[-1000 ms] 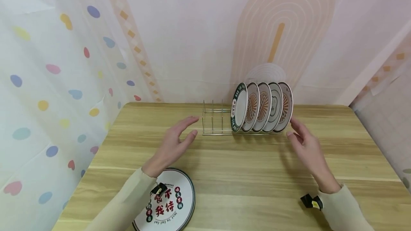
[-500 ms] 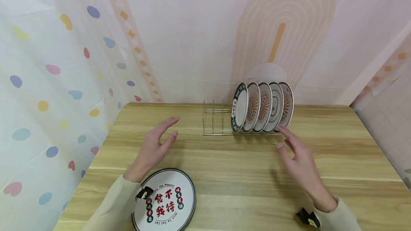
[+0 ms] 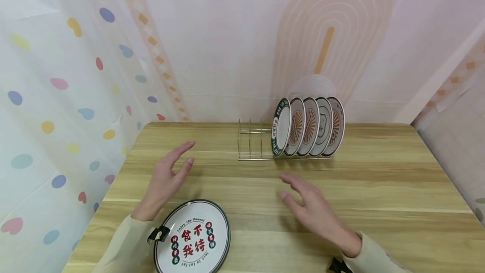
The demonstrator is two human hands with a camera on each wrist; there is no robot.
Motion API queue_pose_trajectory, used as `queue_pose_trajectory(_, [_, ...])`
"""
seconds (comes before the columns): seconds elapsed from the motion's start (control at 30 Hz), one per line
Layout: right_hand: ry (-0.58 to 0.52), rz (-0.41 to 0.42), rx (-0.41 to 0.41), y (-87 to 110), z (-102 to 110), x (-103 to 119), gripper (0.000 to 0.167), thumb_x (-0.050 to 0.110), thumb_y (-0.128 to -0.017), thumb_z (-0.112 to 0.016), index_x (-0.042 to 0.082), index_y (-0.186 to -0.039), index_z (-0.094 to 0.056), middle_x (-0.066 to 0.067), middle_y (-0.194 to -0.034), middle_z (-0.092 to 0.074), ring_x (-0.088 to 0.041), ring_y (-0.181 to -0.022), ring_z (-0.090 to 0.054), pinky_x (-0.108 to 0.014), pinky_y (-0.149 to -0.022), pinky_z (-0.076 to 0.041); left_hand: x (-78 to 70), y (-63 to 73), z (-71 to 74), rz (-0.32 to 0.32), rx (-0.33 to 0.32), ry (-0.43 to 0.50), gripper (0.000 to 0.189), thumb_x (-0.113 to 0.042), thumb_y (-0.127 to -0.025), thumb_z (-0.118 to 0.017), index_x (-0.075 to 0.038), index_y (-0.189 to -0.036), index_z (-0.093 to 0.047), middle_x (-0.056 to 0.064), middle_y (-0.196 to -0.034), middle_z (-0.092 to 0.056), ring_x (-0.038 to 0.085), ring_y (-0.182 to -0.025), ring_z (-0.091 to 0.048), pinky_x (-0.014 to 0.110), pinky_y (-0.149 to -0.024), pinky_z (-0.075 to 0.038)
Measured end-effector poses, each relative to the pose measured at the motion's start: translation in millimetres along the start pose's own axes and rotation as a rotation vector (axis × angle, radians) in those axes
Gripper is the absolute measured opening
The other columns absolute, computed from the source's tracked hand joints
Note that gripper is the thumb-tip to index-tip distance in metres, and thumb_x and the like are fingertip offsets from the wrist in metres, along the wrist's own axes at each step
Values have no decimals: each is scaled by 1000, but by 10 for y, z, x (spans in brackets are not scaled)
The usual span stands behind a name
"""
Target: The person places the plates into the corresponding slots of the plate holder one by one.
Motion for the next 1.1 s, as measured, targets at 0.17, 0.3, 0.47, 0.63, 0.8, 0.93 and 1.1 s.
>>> queue_pose_trajectory(0.17, [-152,-41,198,-58,-302,87,51,25,-105,-62,3,-150,-51,-15,-145,-60,-32,-128,-61,-48,-105,-52,37,68,101,56,-19,-19,43,-8,-102,-64,-6,-144,-60,18,-145,-60,41,-134,-55,33,-117,-38])
queue_pose_trajectory(0.3, [-252,-80,348,-89,-523,163,54,27,-106,-62,1,-152,-48,-15,-147,-58,-32,-128,-61,-41,-103,-54,64,103,169,88,-37,-13,41,-10,-103,-63,-8,-144,-61,18,-144,-61,42,-134,-55,22,-115,-35])
queue_pose_trajectory(0.47, [-278,-102,447,-146,-744,228,55,24,-104,-65,3,-151,-48,-13,-146,-59,-29,-127,-62,-34,-100,-55,86,140,220,93,-65,-22,40,-8,-103,-63,-7,-143,-62,17,-142,-62,42,-132,-57,11,-110,-32])
queue_pose_trajectory(0.63, [-305,-143,521,-221,-934,241,56,27,-103,-67,2,-150,-50,-13,-140,-63,-25,-123,-65,-30,-100,-54,99,183,252,97,-81,-34,40,-7,-102,-63,-6,-142,-63,16,-141,-64,41,-131,-58,9,-109,-32])
queue_pose_trajectory(0.8, [-368,-218,564,-283,-1083,227,56,26,-101,-68,0,-148,-51,-12,-138,-64,-19,-117,-68,-24,-90,-56,124,223,279,122,-94,-30,39,-8,-103,-62,-6,-142,-63,14,-141,-64,39,-131,-58,9,-108,-33])
queue_pose_trajectory(0.93, [-360,-219,550,-346,-1186,225,54,24,-98,-71,-3,-143,-56,-8,-127,-69,-10,-107,-68,-21,-85,-56,150,237,288,122,-94,-28,39,-7,-102,-63,-5,-142,-63,15,-141,-64,40,-130,-58,10,-108,-33])
queue_pose_trajectory(1.1, [-326,-226,545,-417,-1356,225,44,18,-94,-76,-3,-131,-65,2,-100,-71,-5,-81,-67,-22,-72,-58,162,256,295,125,-90,-15,40,-7,-102,-63,-4,-142,-62,16,-141,-63,41,-131,-57,11,-109,-33])
Point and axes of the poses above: each hand's wrist, its own y-axis away from the middle knuckle, its own z-axis out of the back of the hand, x = y × z, the point moved 4 cm from there along -y, towards the middle knuckle
